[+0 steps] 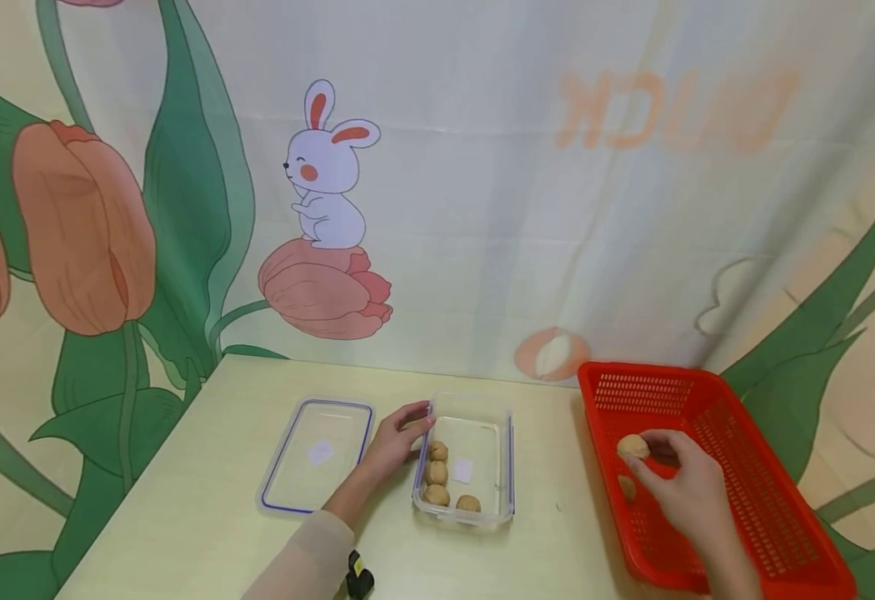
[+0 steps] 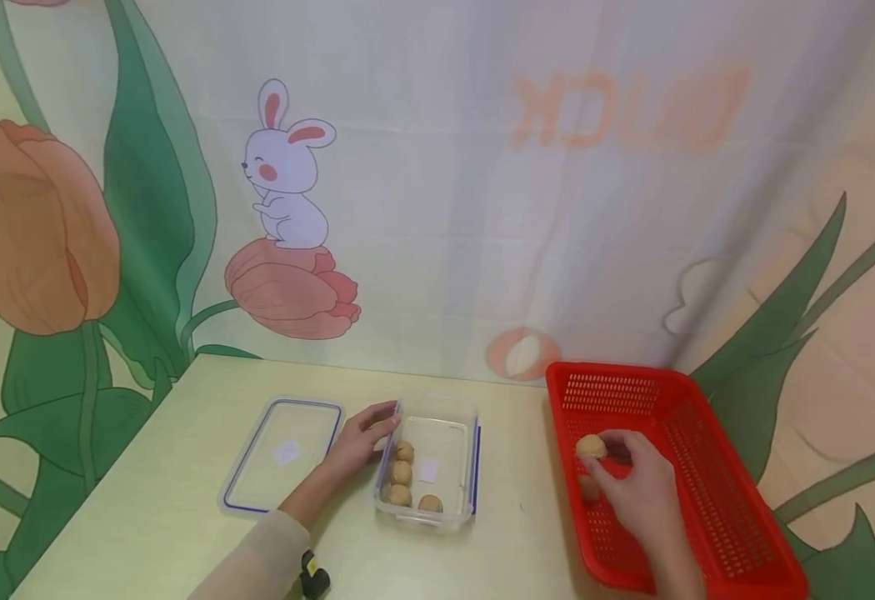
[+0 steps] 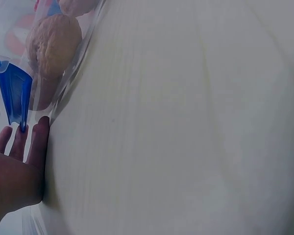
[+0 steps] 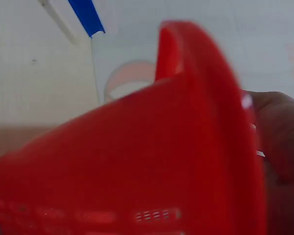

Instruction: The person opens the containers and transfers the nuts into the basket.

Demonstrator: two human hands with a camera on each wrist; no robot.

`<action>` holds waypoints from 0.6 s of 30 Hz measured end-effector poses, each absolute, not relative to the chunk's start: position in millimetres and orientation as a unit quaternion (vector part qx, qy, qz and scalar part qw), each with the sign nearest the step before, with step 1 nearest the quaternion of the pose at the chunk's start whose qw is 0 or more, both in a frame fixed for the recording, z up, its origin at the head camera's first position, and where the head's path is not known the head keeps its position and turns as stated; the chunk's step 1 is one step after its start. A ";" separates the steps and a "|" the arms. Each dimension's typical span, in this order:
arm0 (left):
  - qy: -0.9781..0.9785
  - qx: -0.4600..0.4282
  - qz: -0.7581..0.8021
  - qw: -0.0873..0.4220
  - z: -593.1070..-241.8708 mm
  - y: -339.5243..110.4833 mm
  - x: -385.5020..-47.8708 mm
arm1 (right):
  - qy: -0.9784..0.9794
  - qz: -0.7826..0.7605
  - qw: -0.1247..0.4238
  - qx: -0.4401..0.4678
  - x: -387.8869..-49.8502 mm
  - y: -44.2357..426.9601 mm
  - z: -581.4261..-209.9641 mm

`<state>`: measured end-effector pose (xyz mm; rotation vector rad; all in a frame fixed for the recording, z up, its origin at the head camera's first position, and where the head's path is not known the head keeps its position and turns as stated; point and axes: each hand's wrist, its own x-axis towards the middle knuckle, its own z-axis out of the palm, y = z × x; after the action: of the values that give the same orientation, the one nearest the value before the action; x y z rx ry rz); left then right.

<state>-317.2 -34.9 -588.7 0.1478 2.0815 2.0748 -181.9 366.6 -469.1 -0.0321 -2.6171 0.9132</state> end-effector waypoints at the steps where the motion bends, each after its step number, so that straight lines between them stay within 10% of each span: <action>1: 0.705 0.051 0.701 0.098 -588.6 -35.3 -317.5 | -0.928 0.324 0.183 -0.013 -183.2 369.2 -472.3; 18: 0.690 0.050 0.714 0.107 -588.7 -35.2 -315.9 | -0.943 0.313 0.108 -0.021 -197.6 384.2 -509.7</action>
<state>-315.9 -35.2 -588.7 0.1473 2.0320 2.1021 -197.6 384.2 -509.7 -0.0628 -2.7753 0.9199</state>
